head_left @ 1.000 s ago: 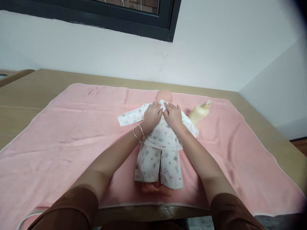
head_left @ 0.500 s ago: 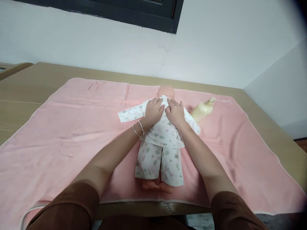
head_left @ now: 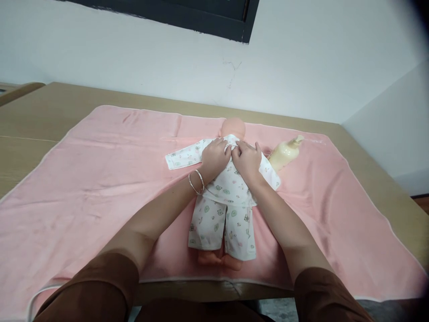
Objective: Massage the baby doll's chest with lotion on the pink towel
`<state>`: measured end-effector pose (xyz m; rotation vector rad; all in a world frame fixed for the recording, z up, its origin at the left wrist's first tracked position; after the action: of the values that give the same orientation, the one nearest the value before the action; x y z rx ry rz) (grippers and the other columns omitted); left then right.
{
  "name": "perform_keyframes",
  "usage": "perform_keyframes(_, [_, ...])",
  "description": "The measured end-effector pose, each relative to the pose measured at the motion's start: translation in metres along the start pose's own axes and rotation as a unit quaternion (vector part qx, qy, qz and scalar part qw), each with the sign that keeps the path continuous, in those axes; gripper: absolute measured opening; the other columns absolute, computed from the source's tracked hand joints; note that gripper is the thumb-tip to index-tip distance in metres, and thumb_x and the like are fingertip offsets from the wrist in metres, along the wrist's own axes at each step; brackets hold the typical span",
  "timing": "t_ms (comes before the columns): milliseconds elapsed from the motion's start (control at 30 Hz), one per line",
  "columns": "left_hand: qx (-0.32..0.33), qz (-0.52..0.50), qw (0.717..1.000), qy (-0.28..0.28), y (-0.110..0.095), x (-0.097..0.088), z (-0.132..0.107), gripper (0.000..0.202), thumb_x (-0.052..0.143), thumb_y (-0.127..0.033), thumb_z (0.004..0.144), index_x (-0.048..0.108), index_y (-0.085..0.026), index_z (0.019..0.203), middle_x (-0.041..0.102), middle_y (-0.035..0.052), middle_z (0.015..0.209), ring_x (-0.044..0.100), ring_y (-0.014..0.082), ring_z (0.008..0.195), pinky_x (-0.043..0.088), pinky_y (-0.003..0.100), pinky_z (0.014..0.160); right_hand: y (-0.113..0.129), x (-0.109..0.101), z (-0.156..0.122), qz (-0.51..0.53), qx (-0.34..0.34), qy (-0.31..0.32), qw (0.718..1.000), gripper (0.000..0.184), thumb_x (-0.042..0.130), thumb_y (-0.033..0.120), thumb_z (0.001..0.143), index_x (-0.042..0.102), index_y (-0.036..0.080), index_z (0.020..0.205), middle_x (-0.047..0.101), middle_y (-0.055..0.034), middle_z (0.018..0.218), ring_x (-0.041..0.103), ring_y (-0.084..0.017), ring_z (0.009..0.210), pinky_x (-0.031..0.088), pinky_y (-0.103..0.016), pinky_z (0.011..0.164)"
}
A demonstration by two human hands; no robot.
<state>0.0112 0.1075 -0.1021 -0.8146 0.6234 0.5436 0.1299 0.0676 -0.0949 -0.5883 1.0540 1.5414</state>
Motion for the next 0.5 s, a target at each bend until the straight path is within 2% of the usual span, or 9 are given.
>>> perform_keyframes(133, [0.041,0.048,0.996,0.062,0.002,0.002,0.007,0.041,0.043,-0.027,0.099,0.058,-0.009,0.134,0.058,0.0173,0.144,0.051,0.0284,0.138,0.036,0.046,0.119,-0.005,0.005,0.007,0.032,0.002,0.055,0.998,0.050,0.037,0.024,0.094,0.055,0.018,0.140,0.055,-0.0128,0.148,0.047,-0.027,0.140,0.014,-0.061,0.123])
perform_keyframes(267, [0.073,0.085,0.991,0.077,-0.001,0.002,0.008,0.042,0.039,-0.024,0.101,0.055,-0.010,0.137,0.059,0.0169,0.143,0.052,0.0287,0.138,0.039,0.048,0.117,-0.007,0.007,0.011,0.049,-0.013,0.072,0.996,0.053,0.039,0.021,0.091,0.054,0.020,0.142,0.052,-0.0124,0.151,0.045,-0.028,0.142,0.008,-0.067,0.122])
perform_keyframes(367, [0.087,0.114,0.987,0.070,-0.009,0.000,0.005,0.037,0.040,-0.018,0.100,0.059,-0.011,0.131,0.063,0.0171,0.138,0.057,0.0272,0.133,0.043,0.044,0.115,-0.004,0.003,0.009,0.047,-0.030,0.039,0.998,0.050,0.038,0.018,0.091,0.060,0.022,0.136,0.061,-0.0095,0.142,0.054,-0.025,0.135,0.007,-0.062,0.124])
perform_keyframes(500, [0.076,0.151,0.983,0.067,-0.017,-0.004,0.001,0.031,0.043,-0.014,0.098,0.065,-0.009,0.119,0.066,0.0184,0.131,0.061,0.0277,0.127,0.047,0.041,0.111,0.003,-0.002,0.001,0.013,-0.038,-0.019,0.999,0.041,0.037,0.021,0.095,0.071,0.022,0.119,0.072,-0.0072,0.125,0.065,-0.021,0.119,0.008,-0.050,0.127])
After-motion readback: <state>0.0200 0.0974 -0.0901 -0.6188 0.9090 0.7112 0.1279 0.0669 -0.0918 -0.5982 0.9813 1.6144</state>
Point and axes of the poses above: each hand's wrist, its own z-axis towards the middle knuckle, its own x-axis out of the palm, y = z × x, the point moved 4 cm from there along z, towards the middle knuckle
